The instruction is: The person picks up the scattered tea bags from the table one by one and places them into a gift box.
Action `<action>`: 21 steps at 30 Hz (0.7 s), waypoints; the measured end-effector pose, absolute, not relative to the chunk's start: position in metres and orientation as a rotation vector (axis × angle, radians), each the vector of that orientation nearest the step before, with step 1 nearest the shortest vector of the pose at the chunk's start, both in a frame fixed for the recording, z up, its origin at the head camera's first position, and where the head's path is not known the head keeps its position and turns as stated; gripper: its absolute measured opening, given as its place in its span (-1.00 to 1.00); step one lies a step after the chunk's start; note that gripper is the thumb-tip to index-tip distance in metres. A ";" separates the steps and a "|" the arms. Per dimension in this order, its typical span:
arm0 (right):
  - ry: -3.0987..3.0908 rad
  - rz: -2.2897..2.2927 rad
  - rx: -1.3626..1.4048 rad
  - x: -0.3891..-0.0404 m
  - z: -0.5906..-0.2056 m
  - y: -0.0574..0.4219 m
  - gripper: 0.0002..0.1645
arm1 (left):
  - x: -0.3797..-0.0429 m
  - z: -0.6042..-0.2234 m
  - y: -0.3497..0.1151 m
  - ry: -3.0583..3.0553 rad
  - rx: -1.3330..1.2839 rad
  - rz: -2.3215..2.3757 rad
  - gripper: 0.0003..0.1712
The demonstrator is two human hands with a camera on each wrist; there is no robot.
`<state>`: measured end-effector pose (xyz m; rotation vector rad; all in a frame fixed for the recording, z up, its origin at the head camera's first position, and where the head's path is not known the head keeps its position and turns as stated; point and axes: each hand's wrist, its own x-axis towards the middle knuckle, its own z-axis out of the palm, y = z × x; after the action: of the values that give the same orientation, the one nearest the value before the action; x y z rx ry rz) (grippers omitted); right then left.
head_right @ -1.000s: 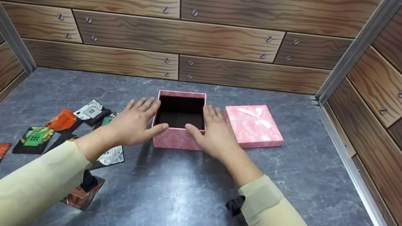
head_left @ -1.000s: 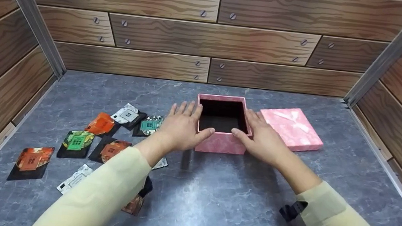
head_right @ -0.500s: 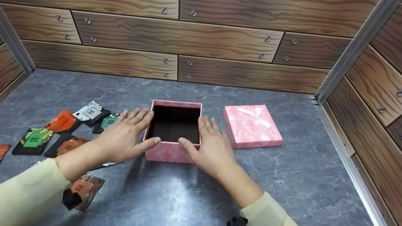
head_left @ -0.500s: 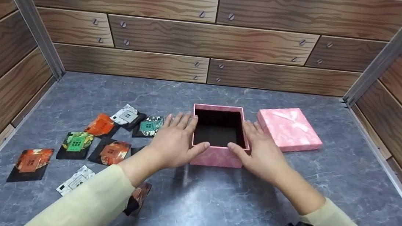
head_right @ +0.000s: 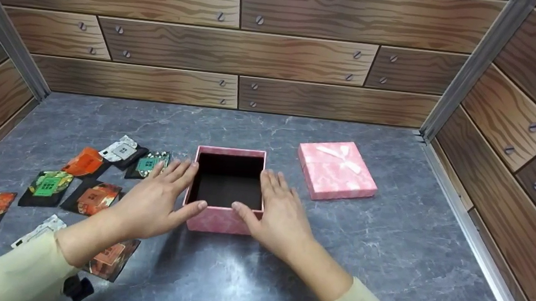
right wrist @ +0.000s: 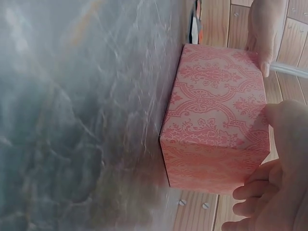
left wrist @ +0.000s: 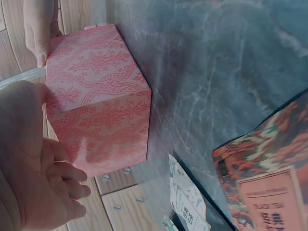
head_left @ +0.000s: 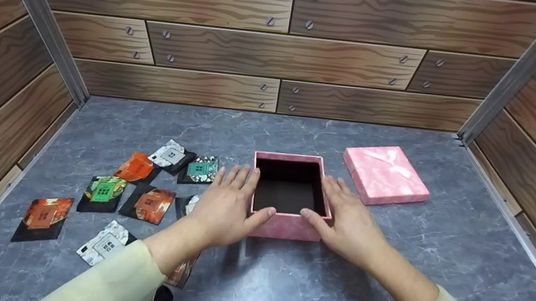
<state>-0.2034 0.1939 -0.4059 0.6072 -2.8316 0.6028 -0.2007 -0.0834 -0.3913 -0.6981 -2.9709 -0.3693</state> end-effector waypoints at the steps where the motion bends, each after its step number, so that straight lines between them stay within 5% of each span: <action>1: -2.838 0.601 0.603 -0.201 -0.406 0.194 0.12 | -0.198 -0.392 -0.083 -2.968 -0.701 -0.373 0.10; 21: -2.820 0.588 0.591 -0.162 -0.409 0.192 0.10 | -0.162 -0.397 -0.088 -2.912 -0.714 -0.408 0.07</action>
<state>-0.1624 0.1919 -0.4091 0.5910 -2.8201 0.5882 -0.1625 -0.0878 -0.3972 -0.7140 -2.9122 -0.4083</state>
